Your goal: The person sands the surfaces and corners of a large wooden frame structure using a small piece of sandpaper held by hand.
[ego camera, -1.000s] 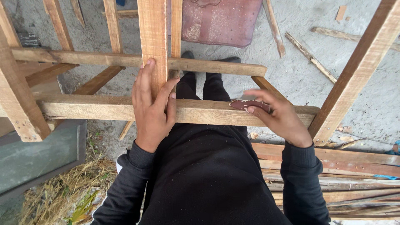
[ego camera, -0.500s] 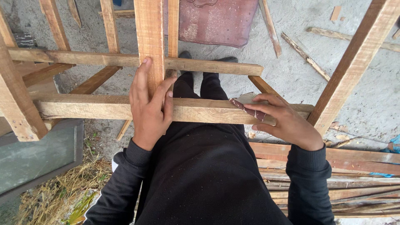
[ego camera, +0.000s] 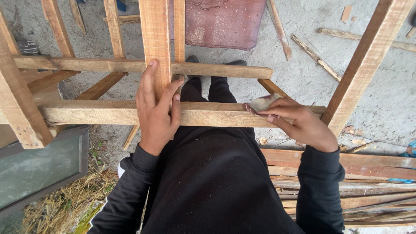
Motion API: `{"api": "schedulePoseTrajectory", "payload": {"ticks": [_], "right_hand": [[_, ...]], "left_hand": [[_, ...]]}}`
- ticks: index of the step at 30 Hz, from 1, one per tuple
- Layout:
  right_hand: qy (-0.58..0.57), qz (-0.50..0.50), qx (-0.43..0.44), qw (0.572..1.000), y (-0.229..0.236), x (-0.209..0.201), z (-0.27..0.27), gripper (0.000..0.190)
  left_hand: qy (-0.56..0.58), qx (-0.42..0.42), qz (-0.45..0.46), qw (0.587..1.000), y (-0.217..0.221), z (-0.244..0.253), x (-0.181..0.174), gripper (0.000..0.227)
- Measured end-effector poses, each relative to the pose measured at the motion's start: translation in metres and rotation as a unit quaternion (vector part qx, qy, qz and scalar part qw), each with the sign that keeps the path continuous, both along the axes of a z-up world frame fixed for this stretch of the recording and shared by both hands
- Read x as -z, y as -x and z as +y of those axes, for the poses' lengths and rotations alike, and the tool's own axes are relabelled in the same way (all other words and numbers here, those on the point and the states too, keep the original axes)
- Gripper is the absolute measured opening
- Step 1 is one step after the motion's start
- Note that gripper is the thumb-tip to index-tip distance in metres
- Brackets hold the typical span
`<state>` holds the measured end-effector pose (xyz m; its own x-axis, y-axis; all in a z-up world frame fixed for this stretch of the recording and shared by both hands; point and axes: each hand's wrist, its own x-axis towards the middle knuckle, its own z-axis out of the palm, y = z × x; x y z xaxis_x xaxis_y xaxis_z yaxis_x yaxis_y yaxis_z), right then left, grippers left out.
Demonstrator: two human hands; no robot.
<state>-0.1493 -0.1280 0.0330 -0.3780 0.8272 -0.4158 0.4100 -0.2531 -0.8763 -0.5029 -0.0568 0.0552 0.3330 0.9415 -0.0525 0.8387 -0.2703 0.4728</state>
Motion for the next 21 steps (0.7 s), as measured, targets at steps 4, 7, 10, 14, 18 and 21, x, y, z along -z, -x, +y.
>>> {"api": "schedulePoseTrajectory", "payload": {"ticks": [4,7,10,14,18,21], "right_hand": [[0.112,0.007,0.039,0.993,0.007,0.006,0.007,0.032],[0.149,0.022,0.097,0.984,0.011,0.012,0.01,0.035],[0.144,0.05,0.134,0.979,0.016,0.017,0.012,0.04],[0.101,-0.057,0.093,0.989,0.017,0.02,0.009,0.038],[-0.08,-0.053,0.027,0.995,0.011,0.025,0.007,0.04],[0.027,-0.073,-0.002,0.997,0.009,0.03,0.009,0.04]], "left_hand": [[0.002,0.003,0.003,1.0,0.0,0.0,0.001,0.03],[-0.001,0.009,0.006,1.0,-0.001,0.002,0.001,0.03],[0.0,0.008,0.001,1.0,0.0,0.002,-0.001,0.029],[0.004,0.008,0.004,1.0,-0.001,0.001,-0.003,0.028],[0.002,0.01,0.005,1.0,-0.002,0.002,-0.004,0.028],[0.001,0.012,-0.002,1.0,-0.001,0.002,-0.005,0.028]]}}
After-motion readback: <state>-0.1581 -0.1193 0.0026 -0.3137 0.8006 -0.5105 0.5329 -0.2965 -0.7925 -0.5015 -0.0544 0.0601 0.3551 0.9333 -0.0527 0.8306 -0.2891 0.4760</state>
